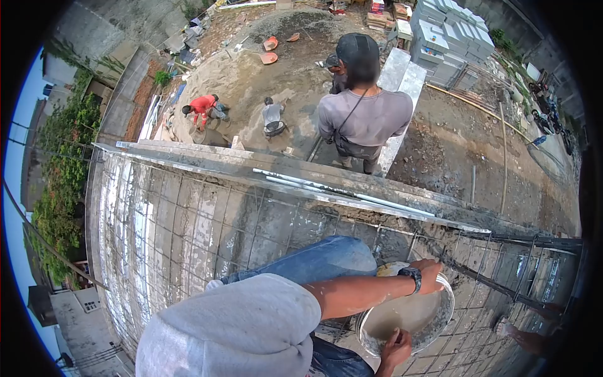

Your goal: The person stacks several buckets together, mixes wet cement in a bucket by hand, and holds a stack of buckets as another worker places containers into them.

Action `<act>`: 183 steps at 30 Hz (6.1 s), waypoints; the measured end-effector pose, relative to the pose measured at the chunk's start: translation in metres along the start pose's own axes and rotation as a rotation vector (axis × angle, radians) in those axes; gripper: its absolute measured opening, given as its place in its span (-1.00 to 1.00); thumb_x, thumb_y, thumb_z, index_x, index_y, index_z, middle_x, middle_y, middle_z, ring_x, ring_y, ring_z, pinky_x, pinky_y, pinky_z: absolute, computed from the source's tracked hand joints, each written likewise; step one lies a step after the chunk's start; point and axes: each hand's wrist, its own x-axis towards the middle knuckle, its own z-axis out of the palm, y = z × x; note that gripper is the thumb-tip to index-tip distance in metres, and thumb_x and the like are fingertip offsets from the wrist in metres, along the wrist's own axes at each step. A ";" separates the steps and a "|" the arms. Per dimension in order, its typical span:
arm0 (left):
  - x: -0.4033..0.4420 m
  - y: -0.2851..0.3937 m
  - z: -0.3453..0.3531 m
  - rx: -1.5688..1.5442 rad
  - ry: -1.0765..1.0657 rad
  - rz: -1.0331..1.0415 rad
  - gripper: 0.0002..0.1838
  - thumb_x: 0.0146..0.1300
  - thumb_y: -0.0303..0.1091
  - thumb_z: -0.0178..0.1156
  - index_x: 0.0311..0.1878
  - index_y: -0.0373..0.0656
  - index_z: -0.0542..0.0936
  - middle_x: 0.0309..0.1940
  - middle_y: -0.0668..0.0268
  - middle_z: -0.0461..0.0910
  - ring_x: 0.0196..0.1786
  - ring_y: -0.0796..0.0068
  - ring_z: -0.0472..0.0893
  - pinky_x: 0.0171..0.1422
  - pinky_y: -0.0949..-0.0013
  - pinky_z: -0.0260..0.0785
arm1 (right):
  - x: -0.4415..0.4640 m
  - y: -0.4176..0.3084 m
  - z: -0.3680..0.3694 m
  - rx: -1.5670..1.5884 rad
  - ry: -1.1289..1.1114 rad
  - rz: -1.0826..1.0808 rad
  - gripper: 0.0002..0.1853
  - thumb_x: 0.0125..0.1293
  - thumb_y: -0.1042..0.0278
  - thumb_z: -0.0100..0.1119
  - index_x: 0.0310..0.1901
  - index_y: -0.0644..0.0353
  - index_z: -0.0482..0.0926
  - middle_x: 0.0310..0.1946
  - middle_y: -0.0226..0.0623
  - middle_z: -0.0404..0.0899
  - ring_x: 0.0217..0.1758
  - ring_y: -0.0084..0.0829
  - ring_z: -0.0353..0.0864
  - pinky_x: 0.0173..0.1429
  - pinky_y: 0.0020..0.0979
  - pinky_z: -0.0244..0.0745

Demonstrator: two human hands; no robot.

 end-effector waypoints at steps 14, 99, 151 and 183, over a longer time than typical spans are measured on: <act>0.001 -0.004 0.009 -0.019 0.087 0.030 -0.43 0.24 0.10 0.44 0.08 -0.19 0.65 0.04 0.00 0.72 0.20 -0.10 0.68 0.27 -0.07 0.53 | 0.000 -0.004 -0.001 -0.007 0.002 0.028 -0.80 0.42 0.22 0.32 -0.21 0.18 0.74 -0.36 -0.14 0.70 -0.33 -0.04 0.70 -0.22 -0.05 0.55; 0.005 -0.004 0.004 0.097 0.028 0.056 -0.28 0.23 0.25 0.45 0.26 -0.13 0.68 0.09 -0.01 0.77 0.16 0.00 0.75 0.27 0.05 0.57 | -0.001 -0.007 -0.010 -0.186 -0.066 0.151 -0.64 0.41 -0.09 0.32 -0.15 0.05 0.79 -0.19 -0.23 0.80 -0.18 -0.06 0.82 -0.09 -0.08 0.71; 0.012 -0.013 0.011 -0.026 -0.112 0.141 -0.45 0.42 0.09 0.32 0.37 0.07 0.64 0.36 0.21 0.56 0.42 0.06 0.51 0.43 -0.07 0.43 | 0.050 -0.009 0.116 -0.097 -0.277 0.364 -0.62 0.27 0.24 0.12 -0.10 0.41 0.71 -0.16 0.34 0.73 0.01 0.29 0.74 0.13 0.14 0.61; 0.013 -0.009 0.007 0.030 0.007 0.257 -0.49 0.33 -0.02 0.43 0.22 -0.15 0.71 0.19 -0.02 0.68 0.28 -0.06 0.62 0.40 0.05 0.47 | -0.001 -0.022 -0.012 -0.224 -0.244 0.290 -0.47 0.52 -0.32 0.09 -0.07 0.03 0.71 -0.10 -0.13 0.80 -0.12 0.03 0.81 -0.06 0.01 0.70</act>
